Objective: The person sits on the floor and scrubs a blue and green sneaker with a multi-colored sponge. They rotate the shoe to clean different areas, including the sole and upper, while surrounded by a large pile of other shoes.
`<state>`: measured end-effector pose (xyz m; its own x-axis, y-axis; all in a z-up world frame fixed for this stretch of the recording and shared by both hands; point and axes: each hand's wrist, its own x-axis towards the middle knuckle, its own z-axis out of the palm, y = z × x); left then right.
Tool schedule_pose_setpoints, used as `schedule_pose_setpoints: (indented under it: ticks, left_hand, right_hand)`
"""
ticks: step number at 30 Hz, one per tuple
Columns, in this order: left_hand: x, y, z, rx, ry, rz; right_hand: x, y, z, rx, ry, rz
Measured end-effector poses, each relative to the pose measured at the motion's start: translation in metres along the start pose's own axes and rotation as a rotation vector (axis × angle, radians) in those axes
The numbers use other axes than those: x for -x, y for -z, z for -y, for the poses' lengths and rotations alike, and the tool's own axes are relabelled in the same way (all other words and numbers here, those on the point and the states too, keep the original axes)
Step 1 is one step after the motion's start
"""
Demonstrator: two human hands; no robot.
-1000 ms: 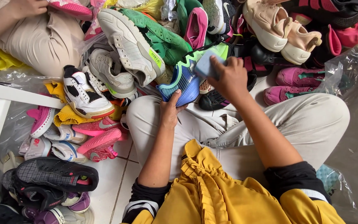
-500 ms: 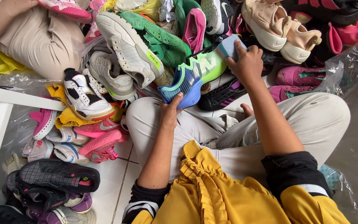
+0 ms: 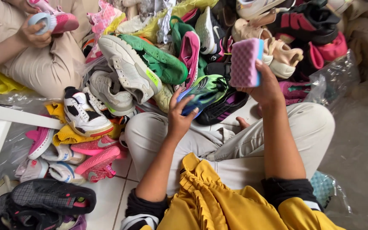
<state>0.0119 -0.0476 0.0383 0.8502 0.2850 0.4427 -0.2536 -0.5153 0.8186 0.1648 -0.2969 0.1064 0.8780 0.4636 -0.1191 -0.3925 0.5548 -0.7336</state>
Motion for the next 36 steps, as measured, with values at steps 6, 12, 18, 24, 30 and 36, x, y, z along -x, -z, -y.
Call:
schedule_pose_setpoints:
  ticks: [6,12,18,24,30,36]
  left_hand:
    - [-0.045,0.003,-0.031,-0.415,-0.917,0.184]
    - [-0.015,0.005,0.039,-0.583,-0.908,0.027]
    - [0.017,0.008,0.021,-0.007,-0.288,0.026]
    - [0.022,-0.002,0.026,0.454,0.252,-0.123]
    - [0.019,-0.007,0.02,0.553,0.317,0.016]
    - [0.04,-0.018,0.078,0.693,0.457,-0.035]
  right_hand:
    - [0.022,0.016,-0.027,-0.012,0.003,0.134]
    - [0.033,0.006,-0.036,0.246,0.023,0.118]
    - [0.008,0.019,-0.093,0.381,-0.09,0.115]
    - [0.016,-0.002,-0.095,0.568,0.034,0.097]
    - [0.031,-0.045,-0.089,1.072,0.458,0.141]
    - [0.038,-0.061,-0.116,1.457,0.747,0.236]
